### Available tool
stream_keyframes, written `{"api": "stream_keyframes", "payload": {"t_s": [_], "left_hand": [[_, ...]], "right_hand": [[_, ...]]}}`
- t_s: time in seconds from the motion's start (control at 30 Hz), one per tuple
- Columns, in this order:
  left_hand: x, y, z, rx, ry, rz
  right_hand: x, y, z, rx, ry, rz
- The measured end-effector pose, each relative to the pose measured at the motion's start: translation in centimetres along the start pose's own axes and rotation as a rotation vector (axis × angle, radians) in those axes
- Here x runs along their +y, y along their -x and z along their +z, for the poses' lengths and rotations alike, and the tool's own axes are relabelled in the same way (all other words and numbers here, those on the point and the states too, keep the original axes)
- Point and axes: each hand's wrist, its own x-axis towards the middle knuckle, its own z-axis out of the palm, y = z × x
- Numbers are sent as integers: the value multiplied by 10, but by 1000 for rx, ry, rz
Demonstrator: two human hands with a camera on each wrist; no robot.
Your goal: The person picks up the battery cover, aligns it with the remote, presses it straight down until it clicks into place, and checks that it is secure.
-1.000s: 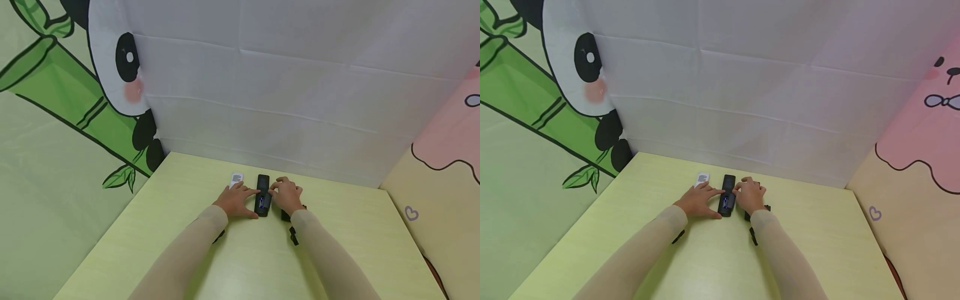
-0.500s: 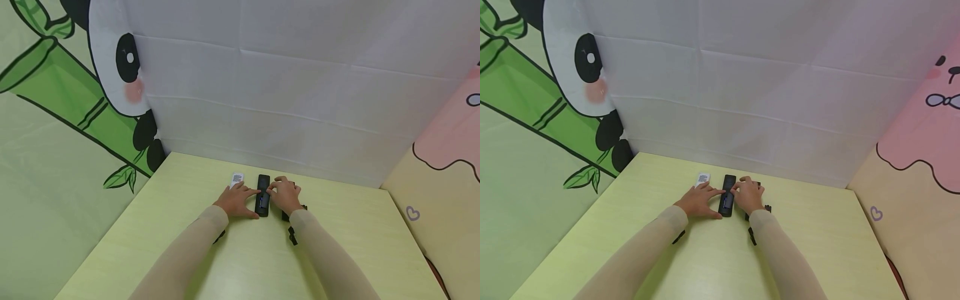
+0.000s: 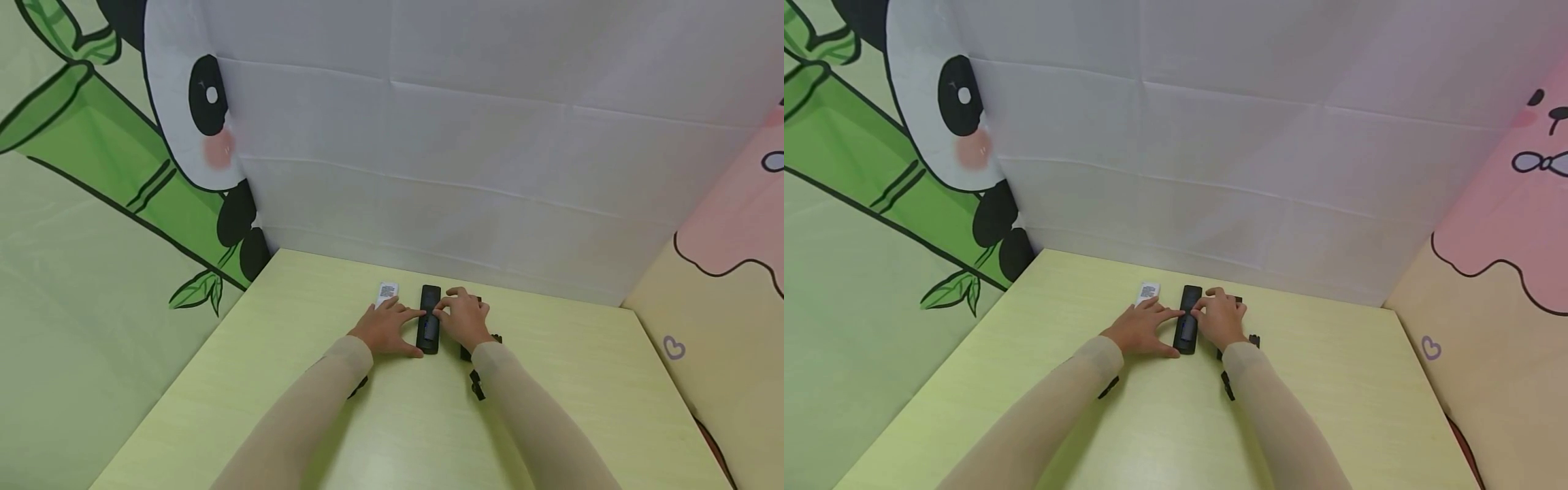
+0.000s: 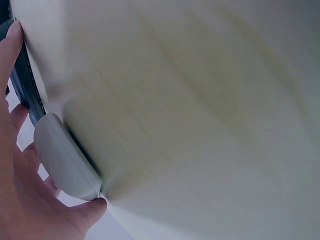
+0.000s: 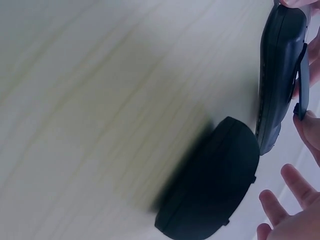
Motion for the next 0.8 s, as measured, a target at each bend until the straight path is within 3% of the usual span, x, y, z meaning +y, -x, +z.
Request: {"api": "stream_keyframes", "payload": {"t_s": [0.8], "left_hand": [[1, 0, -1, 16, 18, 6]], "right_hand": [[3, -7, 5, -6, 35, -43]]}}
